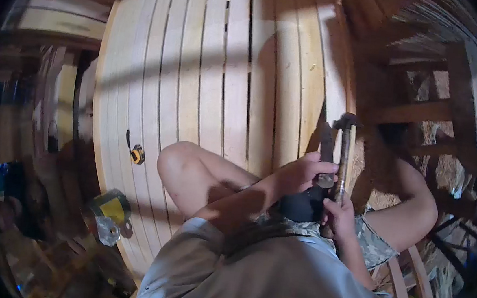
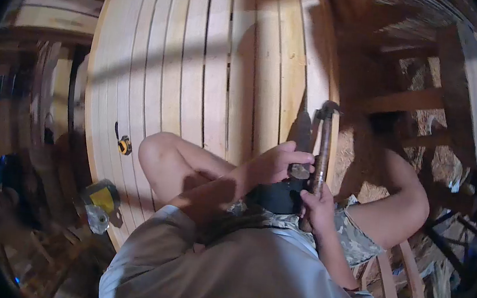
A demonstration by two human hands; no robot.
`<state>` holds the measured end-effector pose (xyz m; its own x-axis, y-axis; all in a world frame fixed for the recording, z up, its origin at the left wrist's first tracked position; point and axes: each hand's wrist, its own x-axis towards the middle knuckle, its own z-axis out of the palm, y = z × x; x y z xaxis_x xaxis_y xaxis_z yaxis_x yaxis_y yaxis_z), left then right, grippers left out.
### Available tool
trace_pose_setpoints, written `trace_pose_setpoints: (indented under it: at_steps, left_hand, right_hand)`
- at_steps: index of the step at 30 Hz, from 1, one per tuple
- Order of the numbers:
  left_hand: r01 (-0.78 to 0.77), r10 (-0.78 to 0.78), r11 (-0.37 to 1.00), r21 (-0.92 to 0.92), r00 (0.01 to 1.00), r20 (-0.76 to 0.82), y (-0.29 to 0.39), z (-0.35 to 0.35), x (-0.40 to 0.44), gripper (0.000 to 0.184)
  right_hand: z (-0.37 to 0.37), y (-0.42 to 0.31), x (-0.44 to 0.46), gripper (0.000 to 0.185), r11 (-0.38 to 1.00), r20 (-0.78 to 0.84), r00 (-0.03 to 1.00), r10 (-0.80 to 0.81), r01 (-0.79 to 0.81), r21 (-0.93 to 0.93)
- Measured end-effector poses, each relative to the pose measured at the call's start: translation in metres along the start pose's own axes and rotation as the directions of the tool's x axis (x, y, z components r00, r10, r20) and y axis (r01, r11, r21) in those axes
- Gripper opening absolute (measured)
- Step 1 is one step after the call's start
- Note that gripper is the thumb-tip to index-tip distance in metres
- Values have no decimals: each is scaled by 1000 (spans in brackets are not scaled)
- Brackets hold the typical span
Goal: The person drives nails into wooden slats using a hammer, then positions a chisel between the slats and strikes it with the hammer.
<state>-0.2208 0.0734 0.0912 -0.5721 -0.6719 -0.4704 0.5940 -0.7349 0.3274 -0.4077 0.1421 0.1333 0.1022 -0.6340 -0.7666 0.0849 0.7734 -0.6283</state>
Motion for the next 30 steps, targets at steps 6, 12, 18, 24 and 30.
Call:
trace_pose_setpoints:
  at_steps: [6, 12, 18, 24, 30]
  left_hand:
    - [-103, 98, 994, 47, 990, 99, -16, -12, 5, 31]
    - [1, 13, 994, -106, 992, 128, -14, -4, -2, 37]
    - [-44, 30, 994, 102, 991, 131, -8, 4, -9, 31]
    - [-95, 67, 924, 369, 994, 89, -17, -5, -7, 30]
    - [2, 5, 967, 256, 1000, -26, 0, 21, -12, 32]
  right_hand:
    - [4, 0, -1, 17, 895, 87, 984, 156, -178, 410]
    - [-1, 13, 14, 20, 935, 61, 975, 215, -224, 277]
    - [0, 13, 17, 17, 960, 8, 980, 199, -196, 201]
    - [-6, 14, 18, 24, 956, 88, 983, 161, -177, 233]
    - [-8, 7, 10, 29, 927, 90, 987, 137, -160, 340]
